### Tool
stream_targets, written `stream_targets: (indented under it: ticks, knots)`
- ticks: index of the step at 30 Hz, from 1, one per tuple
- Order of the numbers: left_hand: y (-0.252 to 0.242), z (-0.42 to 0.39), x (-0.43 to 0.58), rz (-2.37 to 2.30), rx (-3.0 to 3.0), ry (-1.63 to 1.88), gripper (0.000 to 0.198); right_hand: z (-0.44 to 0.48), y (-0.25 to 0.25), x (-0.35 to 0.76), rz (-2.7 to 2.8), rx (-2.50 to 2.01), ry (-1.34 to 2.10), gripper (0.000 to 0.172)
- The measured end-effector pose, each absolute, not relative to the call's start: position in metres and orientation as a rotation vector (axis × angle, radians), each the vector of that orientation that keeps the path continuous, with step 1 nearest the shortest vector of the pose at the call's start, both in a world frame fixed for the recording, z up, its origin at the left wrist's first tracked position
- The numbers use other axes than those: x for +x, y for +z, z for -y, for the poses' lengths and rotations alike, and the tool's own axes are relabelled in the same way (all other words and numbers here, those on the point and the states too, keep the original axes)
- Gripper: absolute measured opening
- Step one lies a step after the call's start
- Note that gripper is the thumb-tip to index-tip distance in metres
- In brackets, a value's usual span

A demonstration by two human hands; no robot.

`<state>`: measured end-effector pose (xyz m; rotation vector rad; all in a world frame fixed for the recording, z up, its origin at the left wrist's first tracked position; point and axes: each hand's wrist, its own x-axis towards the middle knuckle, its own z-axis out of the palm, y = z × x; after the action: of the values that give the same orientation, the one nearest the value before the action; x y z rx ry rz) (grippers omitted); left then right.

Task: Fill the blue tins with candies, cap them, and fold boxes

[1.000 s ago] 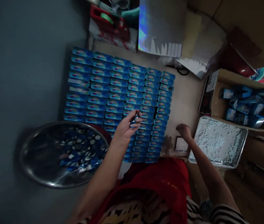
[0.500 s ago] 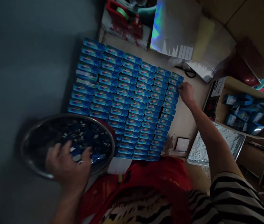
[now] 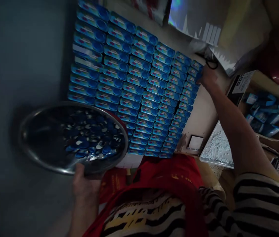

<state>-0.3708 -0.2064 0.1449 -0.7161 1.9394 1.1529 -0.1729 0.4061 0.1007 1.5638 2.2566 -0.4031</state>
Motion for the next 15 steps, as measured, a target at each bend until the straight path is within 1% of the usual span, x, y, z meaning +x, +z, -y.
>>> stream_targets:
  ticks: [2,4,6,8,11,13,15]
  knots:
    - [0.144,0.205,-0.376,-1.921,-0.852,1.230,0.047,-0.390,0.109,-0.171,-2.300,1.577,-0.412,0.040]
    - [0.148,0.205,-0.378,-1.942,-0.774,1.167,0.049,-0.369,0.113,-0.155,-2.335,1.616,-0.432,0.035]
    - [0.154,0.204,-0.377,-1.953,-0.584,1.113,0.058,-0.337,0.113,-0.124,-2.395,1.686,-0.482,0.034]
    - [0.162,0.204,-0.375,-1.950,-0.435,1.092,0.071,-0.294,0.110,-0.082,-2.466,1.721,-0.588,0.033]
    - [0.170,0.215,-0.372,-1.876,-0.322,1.130,0.088,-0.221,0.103,-0.015,-2.415,1.543,-0.773,0.026]
    - [0.168,0.231,-0.361,-1.865,-0.316,1.132,0.090,-0.186,0.097,0.026,-2.346,1.440,-0.847,0.024]
    - [0.160,0.249,-0.337,-1.961,-0.160,0.975,0.086,-0.171,0.089,0.059,-2.298,1.546,-0.860,0.025]
